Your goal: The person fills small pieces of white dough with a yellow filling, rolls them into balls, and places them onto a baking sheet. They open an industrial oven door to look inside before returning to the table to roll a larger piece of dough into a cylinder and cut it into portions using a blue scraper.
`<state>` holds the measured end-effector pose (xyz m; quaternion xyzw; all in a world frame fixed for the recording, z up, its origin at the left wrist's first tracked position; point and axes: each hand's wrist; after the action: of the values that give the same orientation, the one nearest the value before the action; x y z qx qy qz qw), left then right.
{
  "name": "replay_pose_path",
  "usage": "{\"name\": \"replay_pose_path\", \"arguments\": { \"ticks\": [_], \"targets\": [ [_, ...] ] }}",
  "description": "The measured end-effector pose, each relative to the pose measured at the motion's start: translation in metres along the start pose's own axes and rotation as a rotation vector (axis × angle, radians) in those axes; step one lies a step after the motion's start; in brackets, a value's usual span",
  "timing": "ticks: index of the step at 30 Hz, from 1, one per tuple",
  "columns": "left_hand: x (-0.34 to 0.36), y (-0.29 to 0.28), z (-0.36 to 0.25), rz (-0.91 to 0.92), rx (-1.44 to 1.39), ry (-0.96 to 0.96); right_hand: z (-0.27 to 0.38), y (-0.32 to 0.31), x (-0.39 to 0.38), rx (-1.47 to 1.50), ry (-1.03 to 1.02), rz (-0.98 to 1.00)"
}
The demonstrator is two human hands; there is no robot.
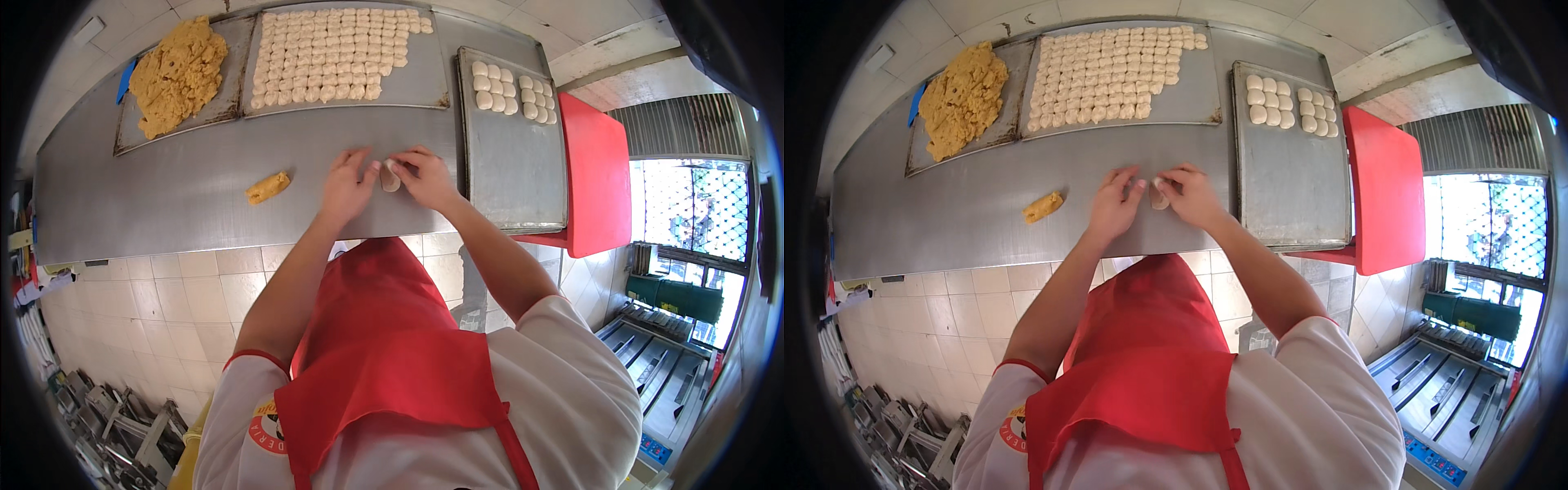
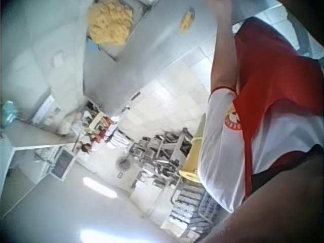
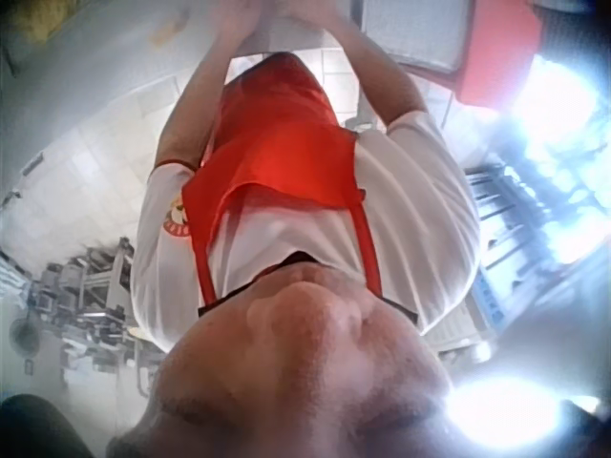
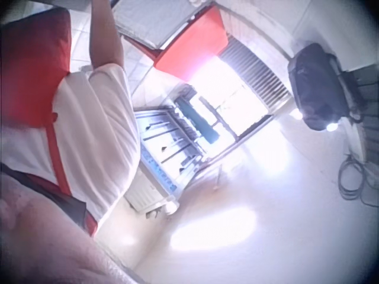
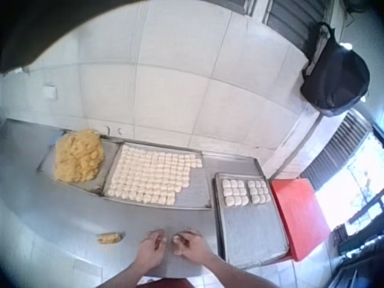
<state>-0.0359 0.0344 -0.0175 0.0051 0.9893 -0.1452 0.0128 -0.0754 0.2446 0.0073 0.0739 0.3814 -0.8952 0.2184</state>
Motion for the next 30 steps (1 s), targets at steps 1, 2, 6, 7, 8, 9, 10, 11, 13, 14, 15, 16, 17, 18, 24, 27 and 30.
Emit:
{"name": "replay_pose_path", "arguments": {
  "ticks": [1, 2, 6, 7, 8, 9, 10, 11, 13, 14, 15, 16, 17, 18, 24, 27, 30],
  "targets": [
    [0.002, -0.002, 0.000, 0.059, 0.142, 0.113, 0.000, -0.005, -0.007, -0.016, -0.057, 0.003],
    [0.004, -0.004, 0.000, 0.118, 0.285, 0.225, 0.000, -0.008, -0.014, -0.031, -0.115, 0.006],
    [0.005, -0.003, -0.008, 0.319, 0.384, 0.319, -0.021, -0.008, -0.017, -0.415, -0.414, -0.244],
    [0.006, 0.000, -0.008, 0.343, 0.382, 0.347, -0.022, -0.007, -0.017, -0.443, -0.434, -0.260],
    [0.007, 0.004, -0.008, 0.371, 0.380, 0.376, -0.023, -0.005, -0.021, -0.471, -0.451, -0.278],
    [0.008, 0.008, -0.008, 0.412, 0.147, 0.204, -0.024, -0.004, -0.025, -0.501, -0.464, -0.297],
    [0.008, 0.015, -0.009, 0.447, -0.088, 0.029, -0.026, -0.002, -0.030, -0.193, -0.358, -0.261],
    [0.014, 0.026, -0.015, 0.479, -0.328, -0.145, -0.030, -0.004, -0.034, 0.103, -0.249, -0.226],
    [0.024, 0.063, -0.030, 0.330, -0.573, -0.211, -0.026, -0.032, -0.048, 0.553, -0.002, -0.147],
    [0.026, 0.088, -0.041, 0.252, -0.698, -0.253, -0.032, -0.047, -0.048, 0.658, 0.038, -0.249],
    [0.035, 0.114, -0.054, 0.220, -0.757, -0.268, -0.040, -0.061, -0.046, 0.762, 0.077, -0.351],
    [0.048, 0.141, -0.070, 0.183, -0.815, -0.282, -0.049, -0.074, -0.042, 0.864, 0.114, -0.451],
    [0.061, 0.162, -0.084, 0.144, -0.870, -0.298, -0.059, -0.090, -0.035, 0.782, 0.116, -0.547],
    [0.074, 0.179, -0.097, 0.129, -0.724, -0.306, -0.071, -0.107, -0.027, 0.748, 0.136, -0.582],
    [0.117, 0.225, -0.112, -0.027, -0.548, -0.324, -0.129, -0.152, 0.023, 0.321, 0.192, -0.634],
    [0.122, 0.226, -0.106, -0.021, -0.601, -0.369, -0.122, -0.156, 0.030, 0.219, 0.230, -0.606],
    [0.125, 0.225, -0.108, -0.003, -0.553, -0.389, -0.119, -0.153, 0.031, 0.227, 0.224, -0.692]
  ]
}}
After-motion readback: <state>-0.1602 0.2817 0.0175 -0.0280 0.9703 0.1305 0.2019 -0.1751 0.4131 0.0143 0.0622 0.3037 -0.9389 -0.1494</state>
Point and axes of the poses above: each hand's wrist, its own x-axis towards the middle knuckle, its own y-axis out of the palm, z = x × y, and after that the axes turned 10 degrees about -x, right-handed
